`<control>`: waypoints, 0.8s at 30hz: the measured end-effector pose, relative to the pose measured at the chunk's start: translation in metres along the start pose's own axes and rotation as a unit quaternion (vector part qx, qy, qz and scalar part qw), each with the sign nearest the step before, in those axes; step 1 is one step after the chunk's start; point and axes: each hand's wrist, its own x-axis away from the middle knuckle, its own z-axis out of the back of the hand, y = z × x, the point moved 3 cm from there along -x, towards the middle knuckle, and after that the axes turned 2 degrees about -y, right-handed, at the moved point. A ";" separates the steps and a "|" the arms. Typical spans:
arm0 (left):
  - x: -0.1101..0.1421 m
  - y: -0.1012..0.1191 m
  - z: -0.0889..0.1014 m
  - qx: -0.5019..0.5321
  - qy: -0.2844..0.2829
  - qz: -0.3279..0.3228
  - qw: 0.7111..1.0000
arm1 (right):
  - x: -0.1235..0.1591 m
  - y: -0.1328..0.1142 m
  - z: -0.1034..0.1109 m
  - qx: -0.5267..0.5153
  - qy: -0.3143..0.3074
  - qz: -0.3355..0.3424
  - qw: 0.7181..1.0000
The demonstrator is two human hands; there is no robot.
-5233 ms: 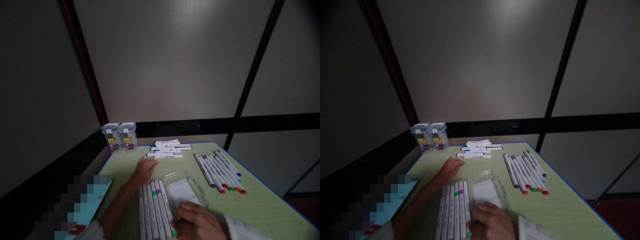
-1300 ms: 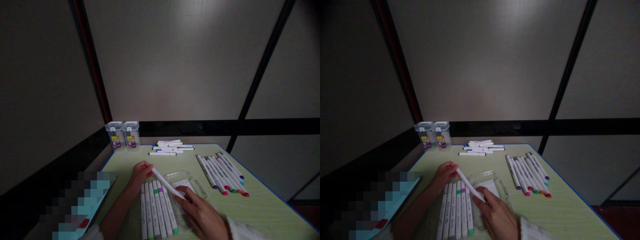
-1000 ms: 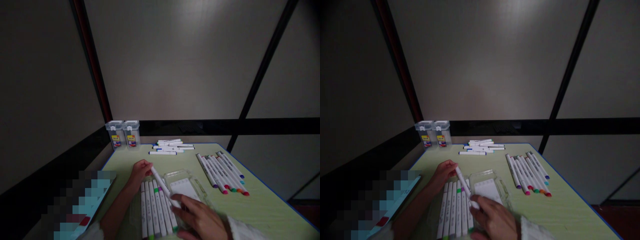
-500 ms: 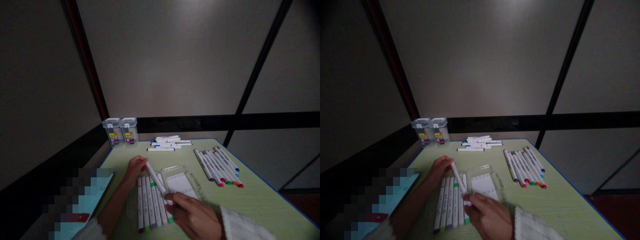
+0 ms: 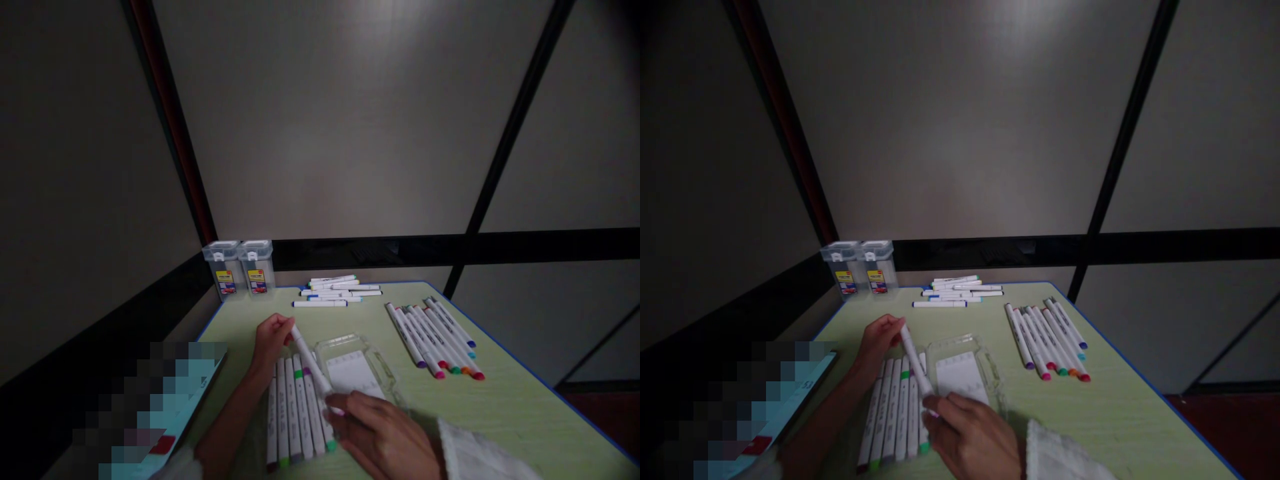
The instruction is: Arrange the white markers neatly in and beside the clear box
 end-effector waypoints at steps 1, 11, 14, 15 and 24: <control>0.000 0.000 -0.002 0.000 -0.003 -0.003 1.000 | 0.001 0.001 0.001 -0.002 0.022 -0.014 1.000; 0.010 0.002 -0.018 -0.029 -0.039 -0.045 0.998 | 0.006 0.001 0.009 0.050 0.101 0.025 0.993; 0.012 0.000 -0.021 -0.039 -0.045 -0.045 0.997 | 0.007 0.001 0.012 0.054 0.097 0.012 0.994; 0.013 -0.001 -0.023 -0.045 -0.046 -0.043 0.997 | 0.007 0.002 0.013 0.053 0.092 0.006 0.994; 0.026 0.000 -0.036 -0.168 -0.061 -0.133 0.975 | 0.010 0.002 0.010 0.054 0.099 -0.010 0.994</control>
